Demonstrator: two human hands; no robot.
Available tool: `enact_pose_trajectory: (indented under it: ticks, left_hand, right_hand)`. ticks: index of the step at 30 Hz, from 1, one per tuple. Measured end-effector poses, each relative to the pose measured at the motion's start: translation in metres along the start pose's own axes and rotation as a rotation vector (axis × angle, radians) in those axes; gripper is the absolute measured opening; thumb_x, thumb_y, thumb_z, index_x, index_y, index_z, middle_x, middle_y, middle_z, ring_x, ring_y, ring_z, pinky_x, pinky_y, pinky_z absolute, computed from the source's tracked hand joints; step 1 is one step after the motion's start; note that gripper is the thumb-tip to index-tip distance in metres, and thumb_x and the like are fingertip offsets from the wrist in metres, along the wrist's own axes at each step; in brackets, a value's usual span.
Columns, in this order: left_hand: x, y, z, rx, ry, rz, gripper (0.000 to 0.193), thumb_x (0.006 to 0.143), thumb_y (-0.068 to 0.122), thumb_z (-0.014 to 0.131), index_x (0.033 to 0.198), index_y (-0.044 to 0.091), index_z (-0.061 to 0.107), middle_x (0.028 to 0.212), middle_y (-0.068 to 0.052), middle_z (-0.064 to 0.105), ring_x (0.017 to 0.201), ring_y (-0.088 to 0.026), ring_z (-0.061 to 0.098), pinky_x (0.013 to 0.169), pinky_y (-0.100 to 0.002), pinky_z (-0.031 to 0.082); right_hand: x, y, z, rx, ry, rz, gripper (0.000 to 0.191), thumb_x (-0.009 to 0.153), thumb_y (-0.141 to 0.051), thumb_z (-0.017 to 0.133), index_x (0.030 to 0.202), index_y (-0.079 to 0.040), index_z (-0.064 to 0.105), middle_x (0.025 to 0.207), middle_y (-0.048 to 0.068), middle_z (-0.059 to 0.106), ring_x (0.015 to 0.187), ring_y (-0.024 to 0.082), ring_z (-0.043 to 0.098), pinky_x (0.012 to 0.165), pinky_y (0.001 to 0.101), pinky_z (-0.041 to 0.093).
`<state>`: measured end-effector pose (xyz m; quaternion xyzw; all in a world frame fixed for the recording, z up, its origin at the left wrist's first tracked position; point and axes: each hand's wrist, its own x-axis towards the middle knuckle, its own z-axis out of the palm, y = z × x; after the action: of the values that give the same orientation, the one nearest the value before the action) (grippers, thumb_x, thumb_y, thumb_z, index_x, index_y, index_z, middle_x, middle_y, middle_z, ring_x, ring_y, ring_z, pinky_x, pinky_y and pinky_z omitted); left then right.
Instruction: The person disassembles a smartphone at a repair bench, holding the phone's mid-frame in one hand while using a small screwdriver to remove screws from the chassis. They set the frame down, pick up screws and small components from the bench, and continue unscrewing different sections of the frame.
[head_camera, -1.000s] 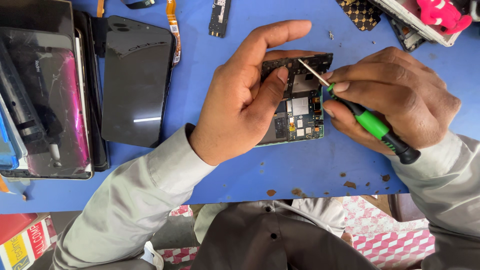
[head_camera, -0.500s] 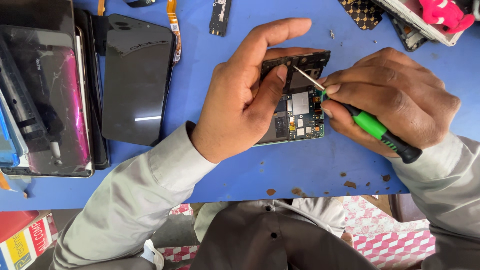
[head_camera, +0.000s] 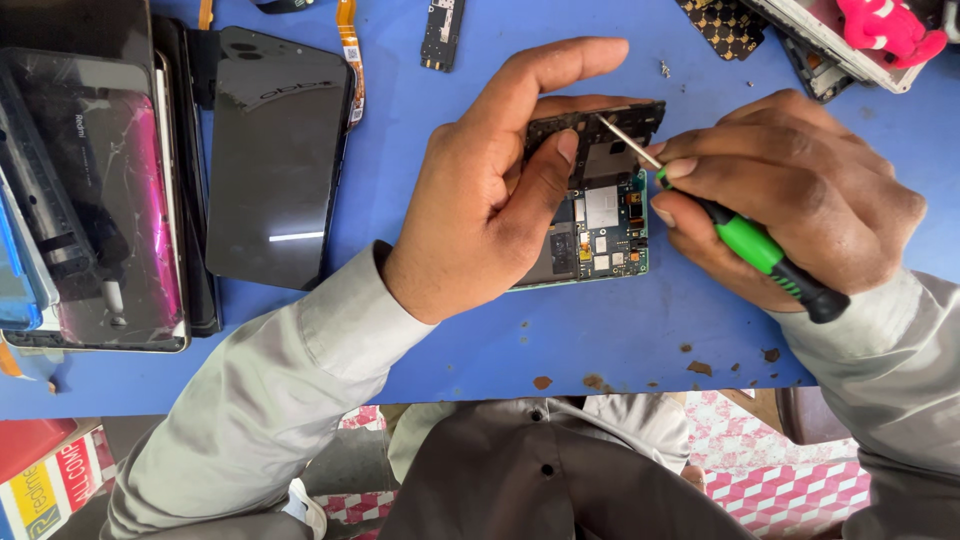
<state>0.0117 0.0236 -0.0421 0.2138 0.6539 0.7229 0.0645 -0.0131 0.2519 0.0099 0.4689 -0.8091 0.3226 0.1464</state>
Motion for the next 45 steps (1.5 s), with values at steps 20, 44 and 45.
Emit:
enact_pose_trajectory:
  ticks: [20, 44, 45]
  left_hand:
    - [0.004, 0.007, -0.001, 0.052, 0.005, -0.011, 0.036, 0.115, -0.015, 0.046, 0.146, 0.002, 0.043, 0.145, -0.011, 0.060, 0.135, -0.018, 0.066, 0.117, -0.025, 0.055]
    - [0.006, 0.009, -0.002, 0.073, 0.027, -0.038, 0.042, 0.113, -0.014, 0.046, 0.148, 0.009, 0.044, 0.142, -0.007, 0.064, 0.122, -0.015, 0.069, 0.095, -0.022, 0.058]
    - [0.005, 0.007, -0.002, 0.069, 0.026, 0.023, 0.041, 0.115, -0.015, 0.046, 0.148, 0.009, 0.043, 0.143, -0.007, 0.063, 0.127, -0.014, 0.068, 0.098, -0.021, 0.060]
  right_hand:
    - [-0.001, 0.003, -0.001, 0.016, -0.004, -0.021, 0.030, 0.078, 0.008, 0.082, 0.097, 0.007, 0.060, 0.088, 0.022, 0.069, 0.079, 0.036, 0.073, 0.066, 0.0431, 0.058]
    - [0.003, -0.002, 0.003, 0.033, 0.002, 0.026, 0.027, 0.080, 0.014, 0.079, 0.097, 0.009, 0.058, 0.090, 0.025, 0.068, 0.080, 0.036, 0.073, 0.069, 0.0435, 0.059]
    - [0.003, -0.003, 0.003, 0.035, 0.001, 0.022, 0.028, 0.080, 0.014, 0.080, 0.096, 0.009, 0.058, 0.089, 0.026, 0.067, 0.078, 0.036, 0.072, 0.068, 0.0437, 0.059]
